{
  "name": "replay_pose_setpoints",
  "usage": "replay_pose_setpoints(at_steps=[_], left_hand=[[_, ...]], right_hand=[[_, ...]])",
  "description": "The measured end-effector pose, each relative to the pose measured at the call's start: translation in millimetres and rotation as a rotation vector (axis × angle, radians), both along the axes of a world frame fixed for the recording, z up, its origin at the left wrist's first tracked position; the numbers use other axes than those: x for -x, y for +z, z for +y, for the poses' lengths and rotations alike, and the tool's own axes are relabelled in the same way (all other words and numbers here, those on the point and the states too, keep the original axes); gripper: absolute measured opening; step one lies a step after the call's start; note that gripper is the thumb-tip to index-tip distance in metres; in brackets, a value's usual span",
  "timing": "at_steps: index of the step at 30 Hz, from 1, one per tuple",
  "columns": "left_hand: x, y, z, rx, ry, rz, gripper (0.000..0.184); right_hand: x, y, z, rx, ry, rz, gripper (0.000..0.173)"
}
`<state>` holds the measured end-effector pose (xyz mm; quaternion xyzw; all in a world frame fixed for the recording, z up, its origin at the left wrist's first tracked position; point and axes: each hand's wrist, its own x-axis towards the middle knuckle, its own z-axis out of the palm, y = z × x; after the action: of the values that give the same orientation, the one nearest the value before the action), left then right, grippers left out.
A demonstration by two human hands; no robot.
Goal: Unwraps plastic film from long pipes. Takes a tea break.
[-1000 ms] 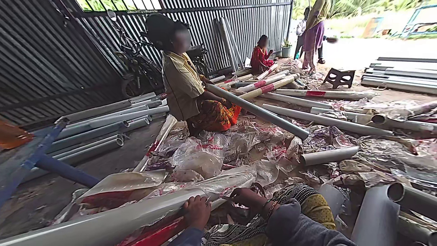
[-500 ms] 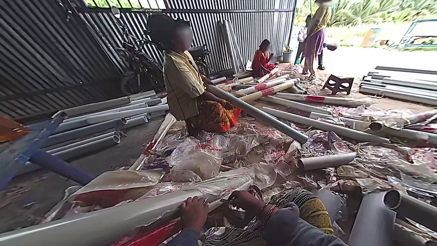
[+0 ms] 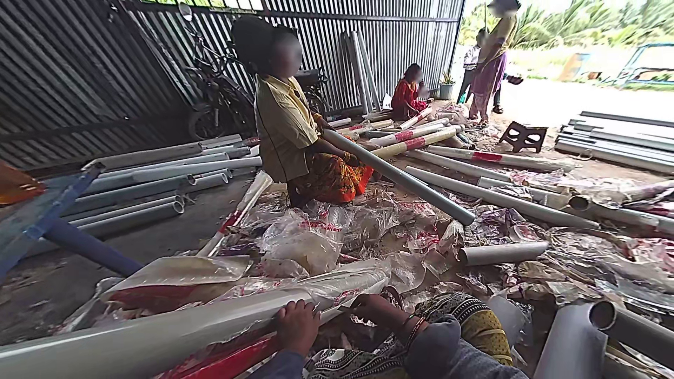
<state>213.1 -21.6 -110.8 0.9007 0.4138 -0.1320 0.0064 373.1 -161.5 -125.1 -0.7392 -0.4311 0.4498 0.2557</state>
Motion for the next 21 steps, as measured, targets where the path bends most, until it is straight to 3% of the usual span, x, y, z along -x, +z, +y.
replay_pose_setpoints(at_steps=[21], left_hand=[[-0.1,1.5,-0.2,0.021,0.004,0.004,0.043]], right_hand=[[0.1,-0.2,-0.2,0.015,0.006,0.016,0.037]])
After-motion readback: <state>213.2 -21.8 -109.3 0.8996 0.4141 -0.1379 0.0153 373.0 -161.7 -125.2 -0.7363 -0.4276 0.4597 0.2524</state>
